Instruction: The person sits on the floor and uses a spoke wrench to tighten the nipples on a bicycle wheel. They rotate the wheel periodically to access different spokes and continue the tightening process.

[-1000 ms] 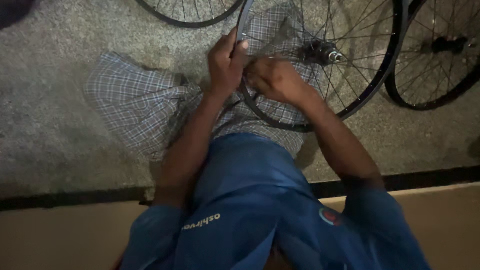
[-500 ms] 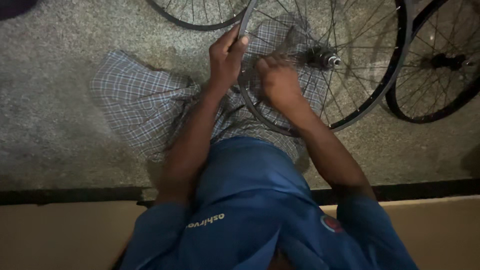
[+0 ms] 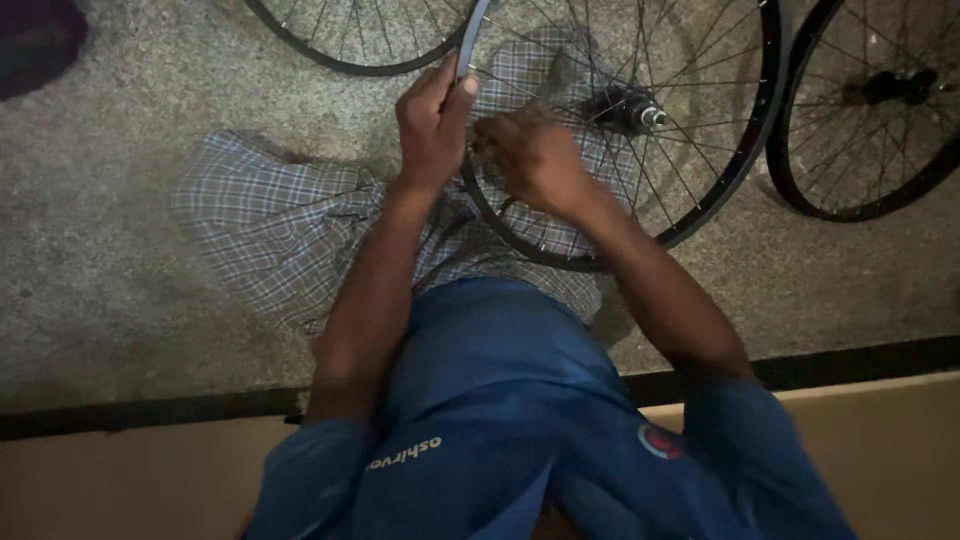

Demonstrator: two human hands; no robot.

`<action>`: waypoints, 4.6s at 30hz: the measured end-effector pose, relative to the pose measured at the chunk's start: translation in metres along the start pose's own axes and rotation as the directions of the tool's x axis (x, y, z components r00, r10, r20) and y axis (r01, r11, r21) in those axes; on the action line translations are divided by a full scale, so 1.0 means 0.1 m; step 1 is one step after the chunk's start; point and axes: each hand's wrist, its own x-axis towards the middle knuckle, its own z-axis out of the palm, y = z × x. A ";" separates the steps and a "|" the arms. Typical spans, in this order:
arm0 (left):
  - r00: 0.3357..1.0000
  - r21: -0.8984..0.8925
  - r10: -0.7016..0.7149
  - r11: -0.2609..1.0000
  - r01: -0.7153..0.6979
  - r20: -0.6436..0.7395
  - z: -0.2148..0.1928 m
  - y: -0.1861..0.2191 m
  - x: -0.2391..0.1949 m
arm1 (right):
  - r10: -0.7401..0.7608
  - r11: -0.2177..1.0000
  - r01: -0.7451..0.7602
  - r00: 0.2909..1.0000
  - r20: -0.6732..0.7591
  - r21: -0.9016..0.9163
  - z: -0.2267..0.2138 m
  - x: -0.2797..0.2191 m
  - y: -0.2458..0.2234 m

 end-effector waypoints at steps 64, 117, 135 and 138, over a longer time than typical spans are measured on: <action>0.997 -0.316 -0.045 0.948 0.023 -0.065 0.00 -0.74 -0.30 | 0.003 0.978 0.009 0.998 0.057 -0.208 0.34 0.11 -0.12; 0.993 -0.320 -0.112 0.942 0.098 -0.023 0.10 -0.78 -0.51 | -0.061 0.976 0.098 0.980 0.188 -0.197 0.21 0.14 -0.14; 0.999 -0.249 -0.020 0.968 0.008 -0.047 0.00 -0.71 -0.41 | 0.270 0.952 -0.305 0.849 0.453 0.005 0.20 0.42 -0.10; 0.998 -0.306 -0.012 0.952 -0.008 -0.064 0.01 -0.74 -0.42 | 0.326 0.944 -0.290 0.893 0.311 -0.159 0.36 0.27 -0.15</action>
